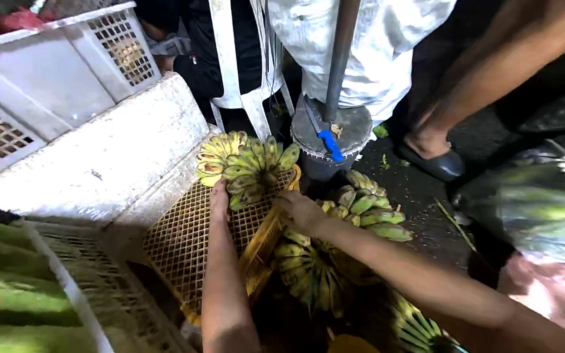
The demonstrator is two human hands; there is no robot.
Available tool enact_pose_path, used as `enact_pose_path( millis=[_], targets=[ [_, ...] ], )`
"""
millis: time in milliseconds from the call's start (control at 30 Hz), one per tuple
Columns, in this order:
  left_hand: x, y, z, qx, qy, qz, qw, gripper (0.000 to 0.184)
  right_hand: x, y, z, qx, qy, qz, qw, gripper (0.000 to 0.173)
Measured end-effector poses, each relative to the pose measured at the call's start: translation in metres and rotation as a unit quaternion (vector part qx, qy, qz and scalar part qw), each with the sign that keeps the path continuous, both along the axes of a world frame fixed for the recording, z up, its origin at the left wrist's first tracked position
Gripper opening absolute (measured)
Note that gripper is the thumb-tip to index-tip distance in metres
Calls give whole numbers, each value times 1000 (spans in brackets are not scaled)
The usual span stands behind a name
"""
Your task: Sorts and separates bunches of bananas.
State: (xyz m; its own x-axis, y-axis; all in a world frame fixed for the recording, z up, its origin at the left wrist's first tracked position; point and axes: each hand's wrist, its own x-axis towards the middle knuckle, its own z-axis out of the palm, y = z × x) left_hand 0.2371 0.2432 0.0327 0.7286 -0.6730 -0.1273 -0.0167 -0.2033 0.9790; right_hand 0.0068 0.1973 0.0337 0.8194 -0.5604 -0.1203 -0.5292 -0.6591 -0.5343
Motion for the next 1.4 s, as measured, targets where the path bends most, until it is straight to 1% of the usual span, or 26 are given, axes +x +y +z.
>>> enact_pose_path(
  millis=[33,100,133,167,233,300,400,433,533,567,633,700,767,833,900,967,1033,1100,1167,1200,1233,1267,1300,1333,1367,1400],
  targets=[
    [-4,-2,5,19,-15,-4,1000,54,-13,1,-5,9,-22,-27,999,49],
    [-12,-7,10,57,-79,-49,994,65,-41,-1,-13,25,-41,-90,995,51],
    [-16,-8,9,76,-101,-53,991,73,-55,-1,-19,31,-44,-115,992,51],
    [-18,-9,9,103,-101,-48,988,76,-69,2,-25,42,-45,-130,990,50],
    [-16,-10,10,139,-77,-39,987,66,-93,9,-28,71,-46,-142,986,51],
    [-15,-8,6,118,-81,-17,990,58,-116,20,-26,90,-55,-150,983,51],
    [-23,-8,-2,69,-125,16,990,53,-163,36,-15,88,-72,-163,980,50],
    [-26,-8,-3,66,-129,17,989,52,-183,42,-12,81,-80,-169,979,49],
    [-27,-5,1,79,-100,2,992,57,-247,68,-3,43,-137,-195,970,44],
    [-28,-6,5,86,-86,-1,993,57,-269,77,3,49,-147,-204,967,42],
    [-28,-6,10,123,-66,-3,990,60,-309,98,18,98,-151,-222,958,41],
    [-21,-6,10,162,-79,-17,983,67,-341,119,35,171,-126,-252,944,33],
    [-15,-6,2,170,-115,-28,978,77,-371,138,44,239,-53,-283,927,28],
    [-19,-4,0,169,-177,-13,970,87,-400,158,34,297,41,-290,909,26],
    [-34,-3,6,160,-254,13,954,93,-422,176,12,339,121,-264,895,29],
    [-55,2,14,168,-339,22,925,95,-436,196,-21,374,156,-266,874,35],
    [-85,8,23,138,-404,-3,904,84,-438,214,-54,378,121,-315,862,39],
    [-130,17,26,88,-432,-107,891,63,-431,228,-71,376,66,-367,848,47],
    [-192,35,28,71,-415,-272,865,49,-425,231,-76,389,37,-409,825,52],
    [-227,44,30,89,-396,-355,842,45,-425,229,-79,390,32,-426,816,52],
    [-261,52,31,109,-375,-429,814,44,-428,225,-82,384,36,-435,813,52],
    [-292,61,28,127,-364,-499,776,44,-432,224,-87,376,50,-432,818,52],
    [-317,68,22,136,-361,-566,729,44,-436,223,-94,365,69,-420,828,53],
    [-340,73,13,148,-363,-628,673,47,-440,220,-101,359,89,-401,838,53],
    [-363,78,5,173,-361,-675,620,47,-441,219,-106,355,106,-382,846,52],
    [-385,85,-4,207,-354,-706,577,44,-442,220,-111,349,116,-368,854,50]
  ],
)
